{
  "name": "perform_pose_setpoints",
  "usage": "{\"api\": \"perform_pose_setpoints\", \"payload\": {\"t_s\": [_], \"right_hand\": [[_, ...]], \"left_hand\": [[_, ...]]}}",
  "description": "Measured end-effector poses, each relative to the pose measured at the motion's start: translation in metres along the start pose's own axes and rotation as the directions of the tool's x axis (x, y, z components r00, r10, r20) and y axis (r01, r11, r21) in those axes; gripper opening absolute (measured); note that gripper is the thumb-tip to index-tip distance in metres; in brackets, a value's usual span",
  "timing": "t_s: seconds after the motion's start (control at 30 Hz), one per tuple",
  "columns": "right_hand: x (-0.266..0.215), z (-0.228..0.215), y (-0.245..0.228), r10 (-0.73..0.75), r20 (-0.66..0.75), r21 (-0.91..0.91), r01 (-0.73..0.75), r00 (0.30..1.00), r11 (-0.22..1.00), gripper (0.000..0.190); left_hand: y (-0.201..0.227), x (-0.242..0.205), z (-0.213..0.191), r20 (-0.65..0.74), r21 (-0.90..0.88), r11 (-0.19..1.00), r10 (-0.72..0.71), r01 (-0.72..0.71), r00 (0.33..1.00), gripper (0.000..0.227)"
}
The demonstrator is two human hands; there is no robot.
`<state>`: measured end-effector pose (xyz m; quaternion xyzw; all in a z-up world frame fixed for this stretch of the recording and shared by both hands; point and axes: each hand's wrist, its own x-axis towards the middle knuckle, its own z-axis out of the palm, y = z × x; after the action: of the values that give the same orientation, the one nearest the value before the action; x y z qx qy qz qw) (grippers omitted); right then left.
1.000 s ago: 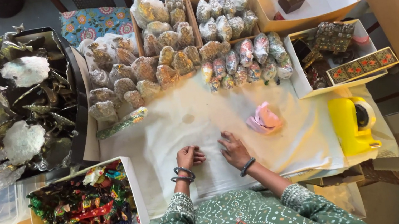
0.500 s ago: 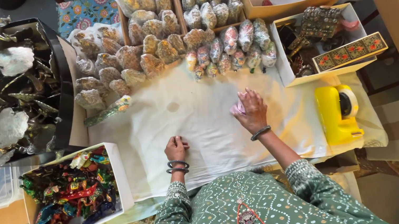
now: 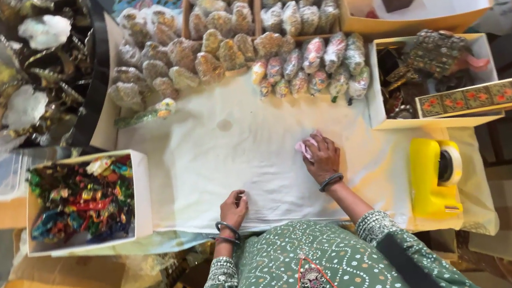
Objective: The person wipes small, colorful figurines with a pink cloth and then wraps them in bubble wrap. The person repeats this process for multiple figurines, placing the wrapped items into a box.
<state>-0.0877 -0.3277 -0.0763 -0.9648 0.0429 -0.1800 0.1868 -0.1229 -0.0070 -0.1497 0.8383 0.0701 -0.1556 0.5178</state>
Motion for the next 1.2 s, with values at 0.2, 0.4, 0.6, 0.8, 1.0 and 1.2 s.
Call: {"api": "perform_pose_setpoints", "payload": {"t_s": [0.2,0.4,0.6,0.8,1.0,1.2], "right_hand": [[-0.006,0.037,0.027,-0.099,-0.1,0.019,0.101,0.99,0.995,0.036],[-0.004,0.046,0.012,0.02,-0.084,-0.19,-0.036,0.996,0.981,0.031],[-0.004,0.054,-0.002,0.139,-0.081,-0.246,-0.155,0.987,0.957,0.029],[-0.01,0.059,0.003,0.098,-0.094,-0.219,-0.116,0.991,0.969,0.032],[-0.013,0.063,-0.003,0.123,-0.123,-0.232,-0.149,0.985,0.961,0.028],[-0.015,0.071,0.004,0.089,-0.154,-0.238,-0.124,0.984,0.963,0.028]], "left_hand": [[-0.003,-0.017,-0.054,-0.213,-0.038,0.998,0.031,-0.04,0.977,0.025],[0.053,-0.042,-0.149,-0.48,0.021,0.986,0.156,-0.166,0.864,0.025],[0.011,-0.058,-0.257,-0.791,0.18,0.975,0.224,-0.134,0.569,0.014],[-0.04,-0.072,-0.342,-0.938,0.25,0.952,0.192,0.176,0.289,0.011],[-0.071,-0.06,-0.372,-0.915,0.291,0.918,0.185,0.27,0.358,0.011],[-0.055,-0.052,-0.379,-0.744,0.451,0.776,0.055,0.44,0.665,0.026]]}}
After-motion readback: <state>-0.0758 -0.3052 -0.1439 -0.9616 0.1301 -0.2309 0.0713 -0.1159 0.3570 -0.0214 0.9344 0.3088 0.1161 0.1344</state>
